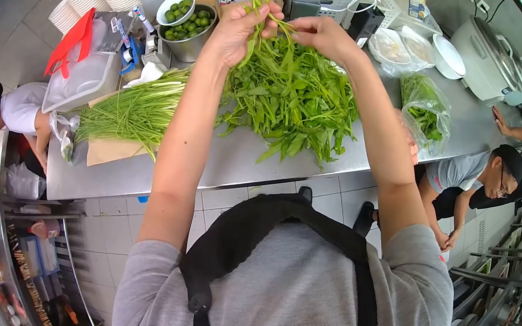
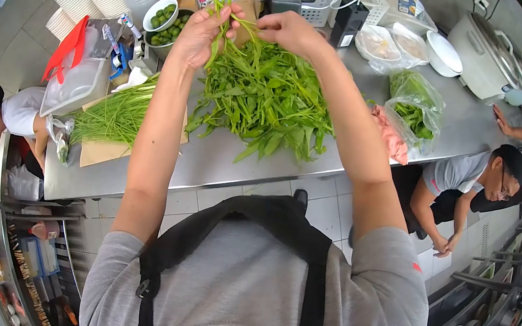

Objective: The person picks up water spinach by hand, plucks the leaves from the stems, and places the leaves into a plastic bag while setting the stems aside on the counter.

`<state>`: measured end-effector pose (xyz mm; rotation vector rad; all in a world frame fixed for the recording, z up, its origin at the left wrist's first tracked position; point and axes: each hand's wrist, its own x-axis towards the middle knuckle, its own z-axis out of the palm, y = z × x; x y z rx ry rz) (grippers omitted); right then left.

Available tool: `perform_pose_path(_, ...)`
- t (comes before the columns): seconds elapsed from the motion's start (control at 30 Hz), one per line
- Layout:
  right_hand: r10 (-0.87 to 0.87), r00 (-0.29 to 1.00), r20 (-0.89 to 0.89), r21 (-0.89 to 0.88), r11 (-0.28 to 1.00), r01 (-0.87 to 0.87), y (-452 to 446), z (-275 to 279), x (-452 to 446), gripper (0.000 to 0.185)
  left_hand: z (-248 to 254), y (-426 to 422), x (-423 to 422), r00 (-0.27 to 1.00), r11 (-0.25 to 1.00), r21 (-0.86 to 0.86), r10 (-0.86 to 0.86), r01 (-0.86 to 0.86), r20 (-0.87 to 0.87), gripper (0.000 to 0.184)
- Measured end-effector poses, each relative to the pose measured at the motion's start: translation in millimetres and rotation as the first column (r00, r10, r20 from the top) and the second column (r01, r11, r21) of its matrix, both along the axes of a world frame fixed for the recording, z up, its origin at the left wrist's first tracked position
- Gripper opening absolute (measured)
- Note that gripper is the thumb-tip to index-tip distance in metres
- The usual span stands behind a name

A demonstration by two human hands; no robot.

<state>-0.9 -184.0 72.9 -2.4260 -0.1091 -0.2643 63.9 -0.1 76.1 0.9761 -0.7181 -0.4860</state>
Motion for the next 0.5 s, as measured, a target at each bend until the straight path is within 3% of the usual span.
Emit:
perform_pose_path(0.07,0.197,0.972,-0.131,0.464,0.878,-0.115,10.2,10.3,-3.3,0.018,-2.5,-0.4,0.0,1.0,1.0,0.0,-0.001,0.001,-0.003,0.021)
perform_pose_path(0.17,0.225,0.965,-0.133,0.588,0.802,-0.106,11.3,14.1,-7.0,0.013,-4.0,2.2,-0.2,0.999,1.0,-0.004,-0.009,0.008,-0.042,0.022)
perform_pose_path(0.23,0.242,0.963,-0.12,0.603,0.788,-0.123,12.3,17.7,-7.7,0.012,-4.3,6.2,1.7,0.989,0.991,-0.073,-0.116,0.109,-0.093,0.022)
perform_pose_path(0.3,0.262,0.959,-0.112,0.619,0.773,-0.139,13.2,17.1,-4.6,0.011,-1.6,7.4,-0.1,0.992,0.992,-0.065,-0.112,0.108,-0.065,0.022)
perform_pose_path(0.37,0.045,0.997,-0.065,0.402,0.916,-0.015,12.8,13.6,2.9,0.013,-2.5,7.8,-2.6,0.993,0.993,-0.054,-0.107,0.105,-0.045,0.022)
perform_pose_path(0.4,0.049,0.996,-0.075,0.405,0.914,-0.015,16.5,16.6,1.0,0.013,-4.5,6.9,-1.9,0.997,0.997,0.0,-0.073,0.073,-0.029,0.021)
perform_pose_path(0.43,-0.165,0.986,-0.002,0.0,0.986,0.165,19.3,23.5,-0.4,0.013,-6.6,7.5,-1.7,0.999,0.998,0.055,-0.041,0.041,-0.01,0.021)
perform_pose_path(0.47,-0.323,0.934,0.154,-0.383,0.852,0.358,21.3,27.9,-1.1,0.014,-8.1,11.8,-0.9,0.999,0.998,0.056,-0.039,0.039,-0.013,0.021)
perform_pose_path(0.5,-0.373,0.908,0.191,-0.48,0.771,0.418,16.0,21.4,1.2,0.014,-8.1,19.7,1.2,0.997,0.997,0.04,0.069,-0.068,-0.03,0.02)
